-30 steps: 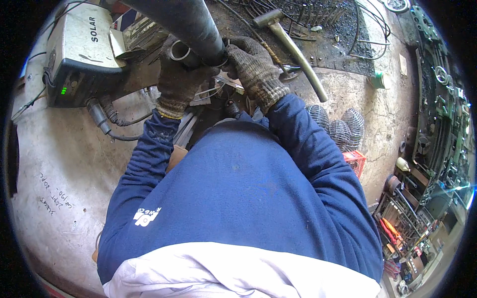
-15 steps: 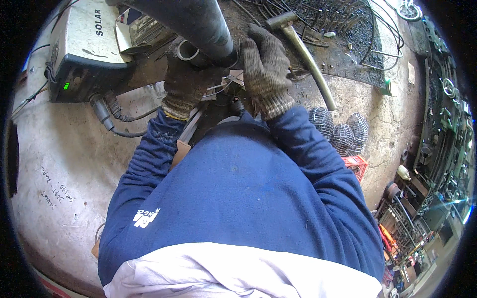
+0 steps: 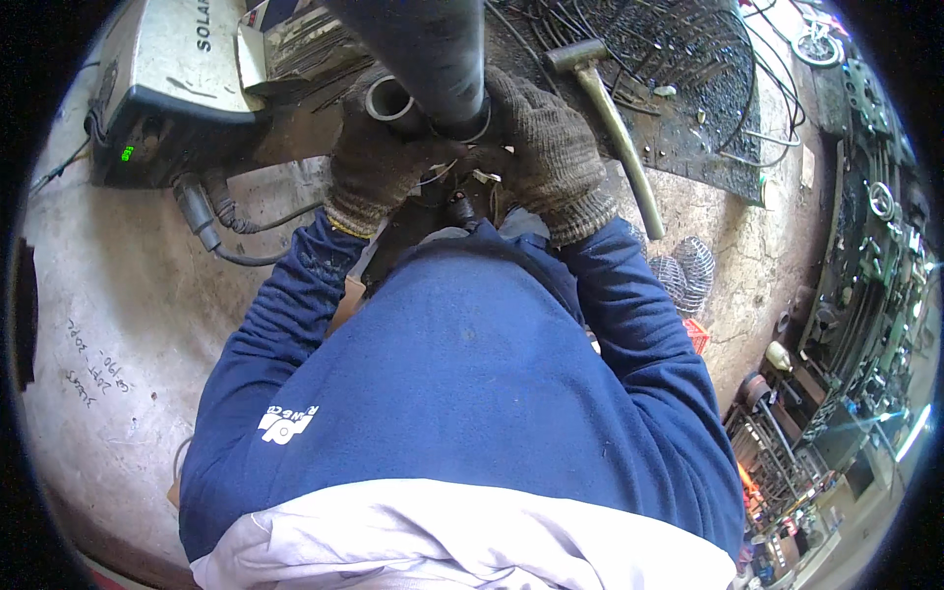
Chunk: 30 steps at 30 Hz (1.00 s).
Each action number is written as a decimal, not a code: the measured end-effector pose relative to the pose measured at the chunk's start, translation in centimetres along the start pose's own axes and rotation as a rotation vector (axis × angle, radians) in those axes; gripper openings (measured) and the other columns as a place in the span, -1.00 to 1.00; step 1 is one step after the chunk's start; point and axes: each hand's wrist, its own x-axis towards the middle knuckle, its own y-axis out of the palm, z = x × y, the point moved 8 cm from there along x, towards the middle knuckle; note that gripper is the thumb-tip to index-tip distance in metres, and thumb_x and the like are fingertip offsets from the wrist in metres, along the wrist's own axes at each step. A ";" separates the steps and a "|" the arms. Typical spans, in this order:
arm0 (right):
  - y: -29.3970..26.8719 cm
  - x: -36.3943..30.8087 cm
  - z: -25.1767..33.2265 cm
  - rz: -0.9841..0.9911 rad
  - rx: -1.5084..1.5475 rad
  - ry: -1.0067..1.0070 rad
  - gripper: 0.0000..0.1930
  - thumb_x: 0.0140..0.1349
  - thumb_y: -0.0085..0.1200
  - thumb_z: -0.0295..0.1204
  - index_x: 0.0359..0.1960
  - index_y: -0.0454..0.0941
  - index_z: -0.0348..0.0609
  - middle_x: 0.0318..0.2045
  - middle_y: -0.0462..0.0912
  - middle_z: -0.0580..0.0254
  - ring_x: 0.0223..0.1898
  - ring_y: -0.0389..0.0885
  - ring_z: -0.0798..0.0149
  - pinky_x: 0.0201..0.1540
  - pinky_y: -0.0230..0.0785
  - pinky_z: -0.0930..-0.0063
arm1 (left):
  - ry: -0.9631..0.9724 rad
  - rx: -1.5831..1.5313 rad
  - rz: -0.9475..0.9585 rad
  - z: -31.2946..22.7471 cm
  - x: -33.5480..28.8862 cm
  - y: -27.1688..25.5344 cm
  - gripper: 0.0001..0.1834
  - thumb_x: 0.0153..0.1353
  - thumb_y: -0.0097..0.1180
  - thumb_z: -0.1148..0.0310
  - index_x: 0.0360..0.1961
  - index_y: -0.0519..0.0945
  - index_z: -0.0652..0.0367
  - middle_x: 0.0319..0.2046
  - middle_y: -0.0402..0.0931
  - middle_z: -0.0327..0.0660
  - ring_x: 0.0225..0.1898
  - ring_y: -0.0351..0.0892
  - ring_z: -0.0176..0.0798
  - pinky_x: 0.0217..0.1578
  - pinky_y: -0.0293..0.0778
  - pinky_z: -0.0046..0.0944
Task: The person aligns two pieces of metal tubing and secures them together by positioning a metal clamp around the joint and tightening it using a hammer to tap the clamp into place.
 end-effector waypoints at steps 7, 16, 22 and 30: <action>-0.6 -0.3 0.2 -0.015 0.371 0.195 -0.30 0.17 0.34 0.06 0.19 0.49 -0.19 0.00 0.66 -0.04 0.01 0.68 0.07 0.09 0.54 0.32 | 0.005 -0.018 -0.055 1.9 -0.3 0.7 -0.10 -0.32 0.65 -0.17 -0.06 0.58 0.23 -0.20 0.67 -0.06 -0.17 0.73 -0.03 -0.15 0.66 -0.05; 1.3 3.1 -2.2 -0.414 0.069 0.166 -0.49 0.31 0.16 -0.10 0.15 0.51 -0.19 0.05 0.61 -0.07 0.07 0.58 -0.12 0.13 0.41 0.09 | -0.055 -0.007 0.007 2.2 0.2 1.2 -0.10 -0.40 0.63 -0.24 -0.12 0.64 0.21 -0.26 0.68 -0.04 -0.23 0.74 -0.02 -0.20 0.67 -0.05; 4.1 3.6 -4.8 -0.232 0.324 0.231 -0.46 0.35 0.14 -0.08 0.22 0.49 -0.19 0.13 0.60 -0.04 0.15 0.58 0.00 0.17 0.45 0.16 | -0.009 -0.035 0.036 0.4 0.2 0.7 -0.31 -0.12 0.61 -0.01 -0.07 0.62 0.22 -0.21 0.69 -0.05 -0.15 0.71 -0.02 -0.13 0.62 -0.10; 5.3 4.7 -4.2 -0.064 0.716 0.219 -0.45 0.44 0.04 -0.10 0.27 0.42 -0.26 0.16 0.58 -0.06 0.16 0.58 0.08 0.19 0.46 0.24 | 0.179 0.194 -0.240 0.1 -1.3 0.6 -0.01 -0.34 0.68 -0.07 0.11 0.49 0.19 -0.09 0.59 -0.06 -0.05 0.65 0.04 -0.01 0.58 0.00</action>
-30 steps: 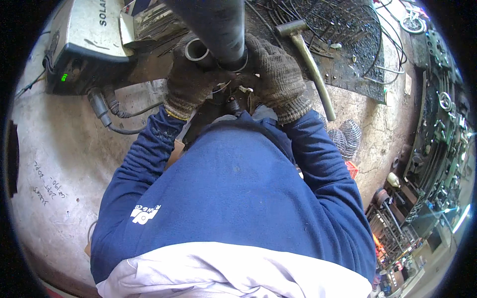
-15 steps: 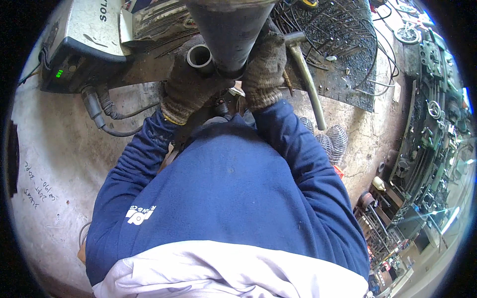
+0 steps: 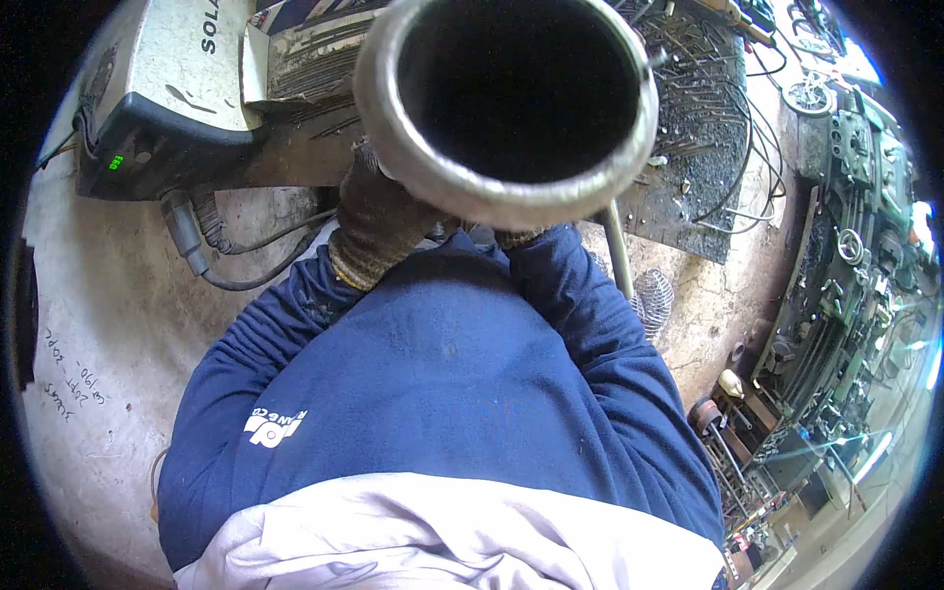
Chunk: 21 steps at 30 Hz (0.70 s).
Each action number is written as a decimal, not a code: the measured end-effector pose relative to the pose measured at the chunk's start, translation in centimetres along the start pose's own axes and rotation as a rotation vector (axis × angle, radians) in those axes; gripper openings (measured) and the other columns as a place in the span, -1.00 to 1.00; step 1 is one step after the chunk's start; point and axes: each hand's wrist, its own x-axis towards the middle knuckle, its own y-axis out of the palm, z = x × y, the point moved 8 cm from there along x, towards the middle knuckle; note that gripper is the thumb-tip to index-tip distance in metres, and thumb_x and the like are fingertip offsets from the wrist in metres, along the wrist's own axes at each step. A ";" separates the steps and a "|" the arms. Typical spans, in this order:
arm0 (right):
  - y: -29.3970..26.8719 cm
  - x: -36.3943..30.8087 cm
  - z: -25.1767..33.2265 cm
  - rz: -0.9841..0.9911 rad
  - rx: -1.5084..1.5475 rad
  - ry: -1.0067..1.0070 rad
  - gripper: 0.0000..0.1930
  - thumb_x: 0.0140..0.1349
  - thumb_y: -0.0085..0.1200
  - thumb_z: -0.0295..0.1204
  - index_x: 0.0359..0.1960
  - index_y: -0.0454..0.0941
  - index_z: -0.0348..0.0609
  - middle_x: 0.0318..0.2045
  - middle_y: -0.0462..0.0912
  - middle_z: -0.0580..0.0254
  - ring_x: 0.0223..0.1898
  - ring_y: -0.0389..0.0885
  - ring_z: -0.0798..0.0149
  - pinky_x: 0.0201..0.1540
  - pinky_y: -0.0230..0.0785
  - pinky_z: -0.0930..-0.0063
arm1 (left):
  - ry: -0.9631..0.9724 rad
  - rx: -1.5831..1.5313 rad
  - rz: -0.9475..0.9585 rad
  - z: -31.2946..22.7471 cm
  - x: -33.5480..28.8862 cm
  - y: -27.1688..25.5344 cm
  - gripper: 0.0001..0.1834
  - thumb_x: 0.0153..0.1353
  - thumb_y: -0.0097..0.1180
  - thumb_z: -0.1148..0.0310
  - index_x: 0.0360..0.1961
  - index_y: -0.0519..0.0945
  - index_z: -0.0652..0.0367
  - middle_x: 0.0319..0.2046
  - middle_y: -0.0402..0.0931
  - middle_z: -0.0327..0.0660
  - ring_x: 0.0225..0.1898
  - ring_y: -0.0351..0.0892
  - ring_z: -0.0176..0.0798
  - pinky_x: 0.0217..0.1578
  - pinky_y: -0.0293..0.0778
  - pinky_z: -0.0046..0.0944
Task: The person aligns two pieces of metal tubing and secures them together by positioning a metal clamp around the joint and tightening it using a hammer to tap the clamp into place.
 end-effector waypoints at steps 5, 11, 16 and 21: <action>-0.1 -0.1 0.1 0.032 0.104 -0.008 -0.44 0.48 -0.01 -0.10 0.31 0.39 -0.29 0.17 0.58 -0.07 0.17 0.58 0.11 0.21 0.45 0.27 | -0.056 -0.077 0.170 0.7 -0.3 1.2 -0.17 0.18 0.31 -0.15 0.29 0.39 0.19 0.11 0.53 0.08 0.03 0.64 0.17 0.02 0.59 0.04; -1.4 1.8 -0.9 0.003 0.235 -0.127 -0.44 0.52 -0.07 -0.11 0.34 0.34 -0.32 0.18 0.57 -0.08 0.18 0.57 0.15 0.22 0.44 0.31 | -0.218 -0.168 0.138 0.9 0.6 0.3 -0.13 -0.16 0.58 -0.16 0.06 0.56 0.19 -0.12 0.67 -0.01 -0.05 0.69 0.03 -0.04 0.59 0.00; -3.9 -4.2 4.0 -0.143 0.059 0.045 -0.48 0.44 0.12 -0.23 0.27 0.42 -0.38 0.06 0.66 0.01 0.04 0.64 0.26 0.10 0.51 0.36 | -0.195 -0.111 0.181 0.1 0.9 -0.3 -0.18 -0.15 0.61 -0.04 0.07 0.55 0.20 -0.08 0.67 -0.04 -0.06 0.70 0.03 -0.07 0.61 -0.04; -1.6 -7.7 2.9 -0.031 0.147 0.127 -0.59 0.40 0.18 -0.42 0.24 0.48 -0.26 -0.04 0.67 0.14 -0.18 0.64 0.40 -0.17 0.52 0.53 | -0.209 -0.164 0.286 0.3 1.2 0.5 -0.23 -0.15 0.61 0.00 0.03 0.59 0.19 -0.11 0.69 -0.07 -0.07 0.71 0.00 -0.08 0.61 -0.08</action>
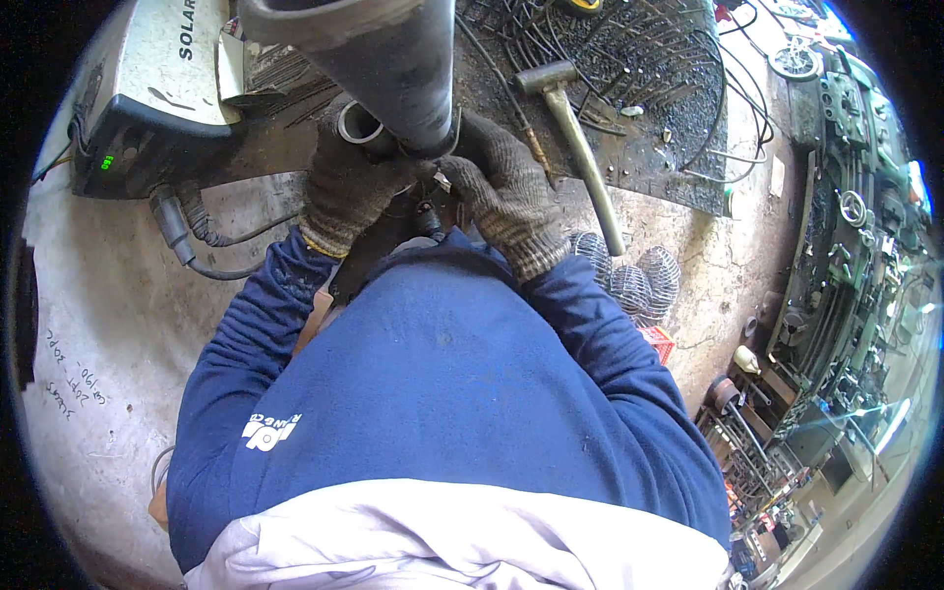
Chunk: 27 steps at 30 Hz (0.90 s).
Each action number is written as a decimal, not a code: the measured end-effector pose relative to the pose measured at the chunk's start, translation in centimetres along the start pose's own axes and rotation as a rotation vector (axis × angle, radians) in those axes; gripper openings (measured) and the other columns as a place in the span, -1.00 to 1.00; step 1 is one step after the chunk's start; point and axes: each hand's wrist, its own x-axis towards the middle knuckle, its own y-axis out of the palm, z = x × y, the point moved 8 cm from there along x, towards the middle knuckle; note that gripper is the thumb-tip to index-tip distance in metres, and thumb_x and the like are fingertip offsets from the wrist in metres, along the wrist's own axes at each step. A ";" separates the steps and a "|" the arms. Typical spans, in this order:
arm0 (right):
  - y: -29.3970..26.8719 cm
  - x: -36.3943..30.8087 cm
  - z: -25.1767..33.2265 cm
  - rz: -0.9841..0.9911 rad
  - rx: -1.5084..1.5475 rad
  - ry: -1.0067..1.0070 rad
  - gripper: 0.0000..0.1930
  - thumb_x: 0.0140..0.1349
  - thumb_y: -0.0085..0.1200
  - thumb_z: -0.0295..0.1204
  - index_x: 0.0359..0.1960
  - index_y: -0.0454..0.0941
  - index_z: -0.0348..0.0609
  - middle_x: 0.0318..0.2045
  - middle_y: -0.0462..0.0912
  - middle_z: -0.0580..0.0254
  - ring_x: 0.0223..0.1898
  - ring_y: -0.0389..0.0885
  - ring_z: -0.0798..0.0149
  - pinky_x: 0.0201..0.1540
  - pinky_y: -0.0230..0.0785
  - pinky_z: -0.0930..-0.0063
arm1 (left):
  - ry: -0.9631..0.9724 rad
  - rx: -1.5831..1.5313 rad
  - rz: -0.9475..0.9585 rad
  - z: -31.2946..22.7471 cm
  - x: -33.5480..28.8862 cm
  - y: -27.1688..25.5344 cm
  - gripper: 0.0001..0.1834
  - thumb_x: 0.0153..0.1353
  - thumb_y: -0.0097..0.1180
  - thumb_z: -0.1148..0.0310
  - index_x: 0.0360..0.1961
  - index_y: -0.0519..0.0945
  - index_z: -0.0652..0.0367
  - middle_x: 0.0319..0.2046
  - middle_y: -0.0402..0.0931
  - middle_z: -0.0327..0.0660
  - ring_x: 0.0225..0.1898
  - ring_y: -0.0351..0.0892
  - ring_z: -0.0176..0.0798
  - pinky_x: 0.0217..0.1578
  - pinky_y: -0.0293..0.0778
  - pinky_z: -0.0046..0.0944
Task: The person aligns two pieces of metal tubing and secures them together by positioning a metal clamp around the joint and tightening it using a hammer to tap the clamp into place.
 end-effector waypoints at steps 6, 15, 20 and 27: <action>0.8 0.5 0.0 0.013 0.025 0.015 -0.53 0.45 0.10 -0.31 0.31 0.42 -0.26 0.05 0.64 0.11 -0.10 0.62 0.35 -0.05 0.51 0.46 | 0.127 -0.032 -0.109 0.1 0.1 -0.5 -0.23 -0.26 0.68 0.02 -0.06 0.59 0.18 -0.23 0.68 -0.10 -0.19 0.73 -0.03 -0.12 0.66 -0.11; 2.4 -0.3 -3.3 -0.176 0.183 -0.097 -0.37 0.50 0.02 -0.16 0.47 0.21 -0.25 0.18 0.58 0.02 0.06 0.61 0.27 0.11 0.52 0.37 | 0.012 -0.177 0.137 -1.0 0.7 0.0 -0.30 -0.18 0.65 0.20 -0.01 0.60 0.25 -0.07 0.69 -0.08 -0.05 0.71 -0.10 0.00 0.60 -0.14; 2.9 -0.6 -3.5 -0.224 0.256 -0.076 -0.34 0.51 0.00 -0.13 0.49 0.17 -0.24 0.13 0.59 0.05 -0.07 0.65 0.33 -0.01 0.56 0.42 | 0.139 -0.002 0.131 -0.4 0.4 0.1 -0.34 -0.13 0.62 0.11 -0.04 0.63 0.19 -0.07 0.69 -0.12 -0.05 0.70 -0.09 0.00 0.58 -0.09; 2.5 -0.6 -3.7 -0.291 0.040 -0.138 -0.36 0.52 -0.02 -0.13 0.49 0.19 -0.22 0.17 0.57 0.04 -0.02 0.63 0.29 0.06 0.51 0.38 | 0.109 0.141 0.147 1.1 -0.7 0.9 -0.52 0.10 0.41 -0.12 -0.08 0.71 -0.07 -0.08 0.70 -0.20 -0.03 0.68 -0.01 0.00 0.55 0.03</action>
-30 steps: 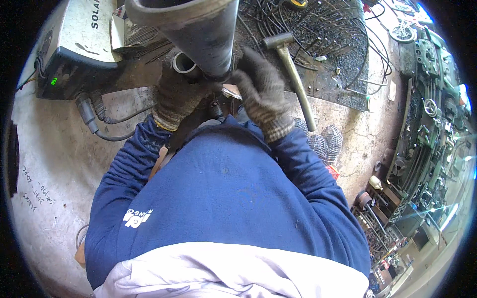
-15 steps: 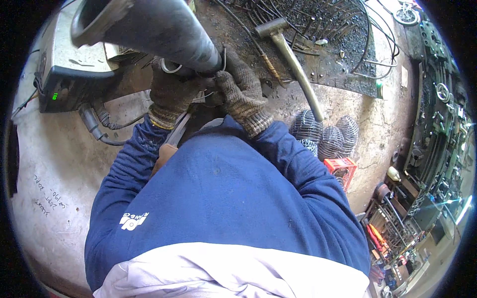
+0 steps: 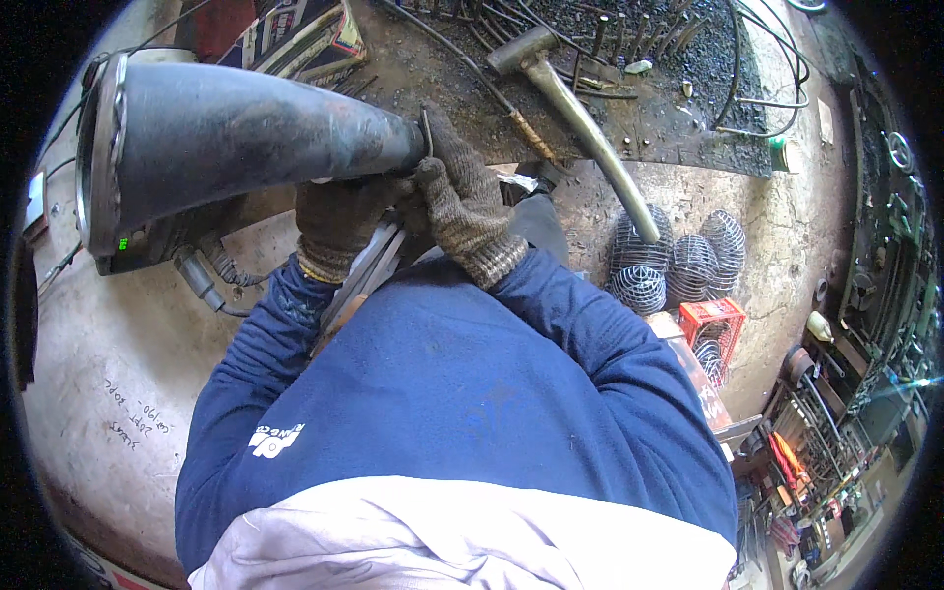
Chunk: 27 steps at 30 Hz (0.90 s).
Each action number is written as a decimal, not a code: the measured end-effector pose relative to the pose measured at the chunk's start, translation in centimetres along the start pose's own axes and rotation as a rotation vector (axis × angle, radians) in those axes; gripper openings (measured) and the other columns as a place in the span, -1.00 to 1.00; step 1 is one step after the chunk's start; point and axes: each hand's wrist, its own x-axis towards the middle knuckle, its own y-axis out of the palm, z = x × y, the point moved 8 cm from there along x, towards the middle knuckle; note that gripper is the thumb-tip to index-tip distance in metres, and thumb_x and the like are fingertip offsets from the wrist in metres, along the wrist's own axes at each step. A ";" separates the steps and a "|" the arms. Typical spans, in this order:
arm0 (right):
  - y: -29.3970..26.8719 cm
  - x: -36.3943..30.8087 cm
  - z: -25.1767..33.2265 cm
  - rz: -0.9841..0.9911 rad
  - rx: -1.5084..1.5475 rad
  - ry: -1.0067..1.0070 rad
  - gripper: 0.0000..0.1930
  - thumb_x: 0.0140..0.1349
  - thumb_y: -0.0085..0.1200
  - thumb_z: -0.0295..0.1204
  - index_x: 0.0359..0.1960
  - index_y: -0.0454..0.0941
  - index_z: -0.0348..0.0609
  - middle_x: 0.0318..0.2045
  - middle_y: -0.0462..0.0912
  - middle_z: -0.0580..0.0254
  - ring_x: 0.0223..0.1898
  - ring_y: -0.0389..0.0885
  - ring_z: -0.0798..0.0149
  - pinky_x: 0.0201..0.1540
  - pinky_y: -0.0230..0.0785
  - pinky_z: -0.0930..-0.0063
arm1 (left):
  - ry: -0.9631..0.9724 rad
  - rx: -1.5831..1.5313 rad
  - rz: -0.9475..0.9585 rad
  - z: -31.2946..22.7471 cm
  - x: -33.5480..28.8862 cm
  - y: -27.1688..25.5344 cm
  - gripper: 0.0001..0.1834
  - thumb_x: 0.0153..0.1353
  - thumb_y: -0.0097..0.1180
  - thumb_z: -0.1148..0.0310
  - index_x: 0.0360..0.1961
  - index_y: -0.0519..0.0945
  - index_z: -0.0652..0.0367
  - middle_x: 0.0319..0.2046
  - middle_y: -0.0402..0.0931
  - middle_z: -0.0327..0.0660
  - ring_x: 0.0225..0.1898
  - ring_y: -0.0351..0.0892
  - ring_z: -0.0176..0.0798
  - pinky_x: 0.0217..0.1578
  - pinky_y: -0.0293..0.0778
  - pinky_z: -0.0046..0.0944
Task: The person aligns two pieces of metal tubing and secures them together by positioning a metal clamp around the joint and tightening it using a hammer to tap the clamp into place.
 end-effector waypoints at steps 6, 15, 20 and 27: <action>0.3 -0.3 0.3 0.051 0.258 0.250 -0.39 0.52 0.00 -0.16 0.49 0.22 -0.14 0.29 0.49 0.02 0.27 0.46 0.19 0.32 0.31 0.32 | 0.201 0.291 -0.069 -3.4 -0.4 -0.2 -0.57 0.15 0.38 -0.09 -0.06 0.71 -0.10 -0.09 0.70 -0.17 -0.07 0.70 0.02 -0.04 0.58 -0.03; 0.5 0.0 -0.8 0.080 0.351 0.306 -0.37 0.50 0.03 -0.17 0.49 0.21 -0.18 0.32 0.46 0.04 0.30 0.43 0.21 0.34 0.30 0.31 | -0.131 -0.067 -0.013 -0.6 0.0 -0.2 -0.35 0.05 0.53 0.07 0.08 0.59 0.21 -0.08 0.67 -0.09 -0.01 0.68 -0.06 0.00 0.58 -0.18; 0.0 0.2 -0.2 0.037 0.256 0.166 -0.34 0.50 0.02 -0.16 0.50 0.16 -0.24 0.38 0.39 -0.02 0.35 0.39 0.19 0.37 0.27 0.32 | 0.028 -0.127 -0.105 -1.9 1.2 -1.3 -0.29 -0.10 0.63 0.11 0.04 0.59 0.21 -0.08 0.69 -0.11 0.01 0.68 -0.07 0.05 0.55 -0.09; 0.5 0.2 1.4 0.030 0.222 0.154 -0.34 0.52 -0.02 -0.15 0.51 0.15 -0.25 0.40 0.36 -0.04 0.35 0.39 0.16 0.38 0.25 0.31 | -0.130 -0.243 -0.106 0.1 0.2 -0.4 -0.34 -0.04 0.57 0.08 0.03 0.62 0.20 -0.03 0.68 -0.09 -0.05 0.69 -0.10 0.03 0.56 -0.09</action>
